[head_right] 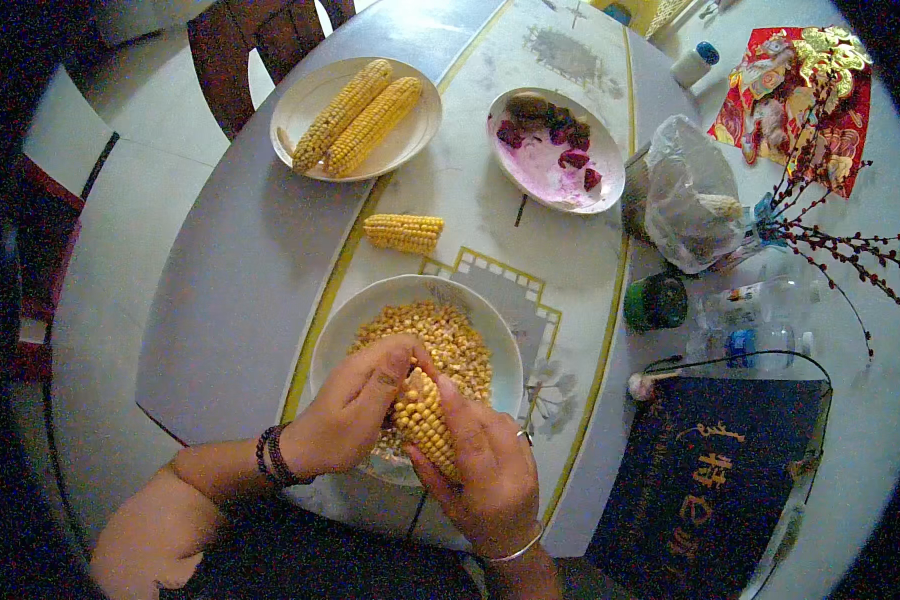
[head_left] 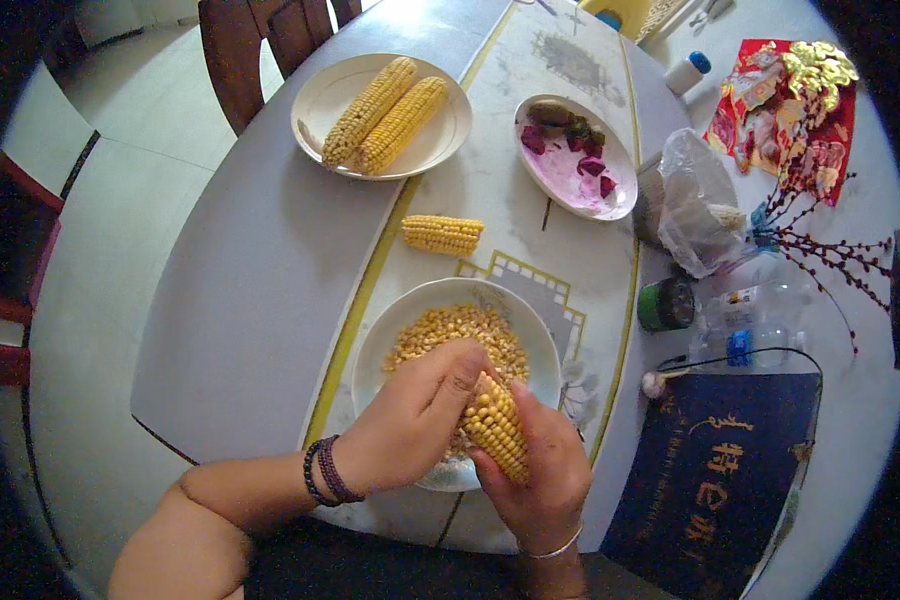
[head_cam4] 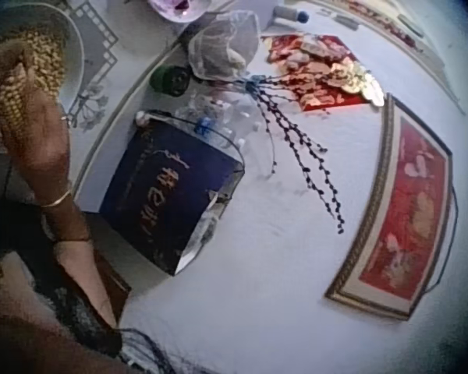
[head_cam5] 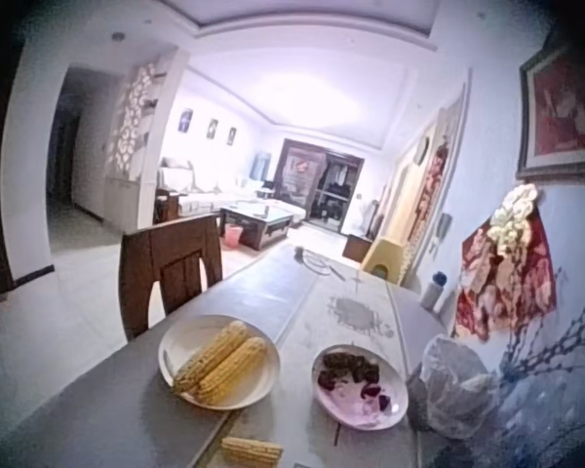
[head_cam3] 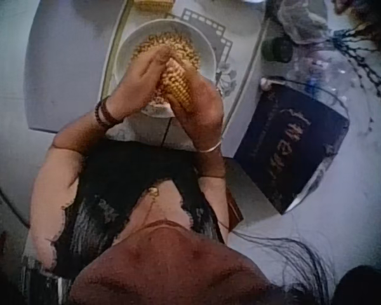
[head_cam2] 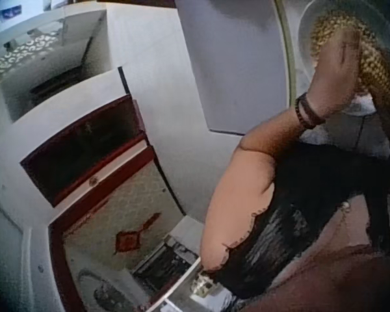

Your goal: The person sits at a dining table and manually removes corn kernels from the cob by hand. They hold a corn cob over a white bowl and pull the kernels off one by one, allowing them to fall into the bowl. The person continues this repetitive process, handling multiple cobs and accumulating a pile of loose kernels.

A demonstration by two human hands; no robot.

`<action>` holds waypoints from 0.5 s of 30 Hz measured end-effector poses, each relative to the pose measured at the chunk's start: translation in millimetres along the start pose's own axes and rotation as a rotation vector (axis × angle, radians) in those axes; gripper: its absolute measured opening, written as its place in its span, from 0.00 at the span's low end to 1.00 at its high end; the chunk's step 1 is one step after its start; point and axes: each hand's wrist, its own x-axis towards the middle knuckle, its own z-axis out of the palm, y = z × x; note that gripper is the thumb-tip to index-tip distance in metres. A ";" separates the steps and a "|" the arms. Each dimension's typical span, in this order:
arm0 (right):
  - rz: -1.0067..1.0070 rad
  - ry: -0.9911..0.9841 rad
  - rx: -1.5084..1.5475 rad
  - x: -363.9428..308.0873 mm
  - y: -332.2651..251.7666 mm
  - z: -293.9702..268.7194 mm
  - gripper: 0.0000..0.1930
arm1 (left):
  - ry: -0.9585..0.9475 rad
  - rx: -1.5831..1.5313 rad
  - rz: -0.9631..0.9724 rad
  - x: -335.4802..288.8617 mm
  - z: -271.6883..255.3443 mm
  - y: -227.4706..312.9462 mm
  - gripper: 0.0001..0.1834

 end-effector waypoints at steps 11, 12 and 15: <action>0.075 -0.014 -0.056 9.5 -5.1 -2.7 0.41 | 0.016 0.158 0.262 -3.9 13.3 2.5 0.23; 0.040 -0.056 -0.062 12.3 -4.4 -0.9 0.44 | 0.050 0.190 0.315 -4.0 13.6 3.2 0.22; 0.031 -0.094 0.084 10.4 -4.3 7.7 0.49 | 0.086 0.216 0.214 -6.9 9.5 7.3 0.18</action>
